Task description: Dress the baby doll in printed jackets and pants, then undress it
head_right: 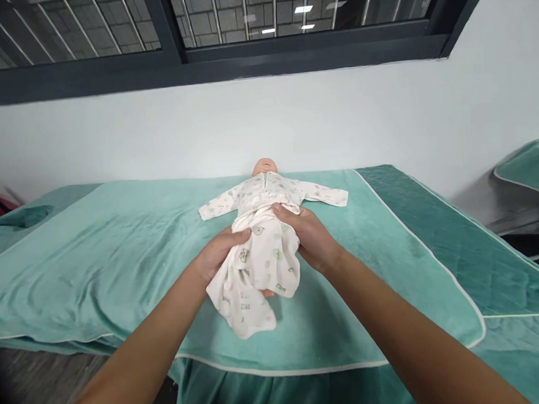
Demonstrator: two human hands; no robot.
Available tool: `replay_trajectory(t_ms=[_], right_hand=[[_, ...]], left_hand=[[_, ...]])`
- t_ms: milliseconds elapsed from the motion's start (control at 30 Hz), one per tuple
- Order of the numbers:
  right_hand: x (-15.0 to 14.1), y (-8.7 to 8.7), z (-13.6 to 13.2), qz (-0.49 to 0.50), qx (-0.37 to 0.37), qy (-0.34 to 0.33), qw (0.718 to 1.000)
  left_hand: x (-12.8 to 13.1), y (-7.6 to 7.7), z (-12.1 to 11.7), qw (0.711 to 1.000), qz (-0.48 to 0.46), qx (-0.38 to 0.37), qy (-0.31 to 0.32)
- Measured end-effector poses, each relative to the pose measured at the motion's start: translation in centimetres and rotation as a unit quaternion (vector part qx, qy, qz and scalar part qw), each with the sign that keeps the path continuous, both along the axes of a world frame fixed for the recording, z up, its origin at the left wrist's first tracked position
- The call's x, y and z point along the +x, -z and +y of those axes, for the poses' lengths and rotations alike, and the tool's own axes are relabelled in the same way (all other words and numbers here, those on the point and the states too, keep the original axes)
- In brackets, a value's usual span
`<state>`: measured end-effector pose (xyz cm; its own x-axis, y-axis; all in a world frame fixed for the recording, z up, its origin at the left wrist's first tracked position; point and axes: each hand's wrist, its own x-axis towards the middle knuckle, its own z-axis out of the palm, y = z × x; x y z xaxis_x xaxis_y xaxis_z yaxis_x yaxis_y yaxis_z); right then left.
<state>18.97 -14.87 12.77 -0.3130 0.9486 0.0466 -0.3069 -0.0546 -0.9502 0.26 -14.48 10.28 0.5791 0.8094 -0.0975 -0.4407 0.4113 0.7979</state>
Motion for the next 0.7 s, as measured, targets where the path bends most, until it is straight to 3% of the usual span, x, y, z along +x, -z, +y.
replay_trajectory(t_ms=[100, 200, 300, 400, 567, 700], right_hand=[[0.2, 0.7, -0.5, -0.012, -0.022, -0.004, 1.0], [0.7, 1.9, -1.2, -0.028, -0.069, -0.023, 0.997], [1.4, 3.9, -2.0, -0.036, -0.12, 0.004, 0.992], [2.1, 6.4, -3.4, -0.043, -0.175, 0.026, 0.983], [2.2, 9.8, -5.8, -0.068, -0.189, 0.07, 0.977], [1.6, 10.4, -6.4, -0.159, -0.14, 0.122, 0.97]], left_hand=[[0.1, 0.2, 0.2, 0.997, -0.063, -0.038, -0.021], [0.2, 0.7, 0.1, 0.996, -0.06, -0.07, -0.007], [0.3, 1.3, 0.1, 0.995, 0.008, -0.096, 0.021], [0.6, 2.1, -0.1, 0.986, 0.135, -0.096, 0.031], [1.0, 2.9, -1.0, 0.961, 0.265, 0.022, 0.077], [1.4, 2.3, -1.6, 0.897, 0.388, 0.199, 0.068]])
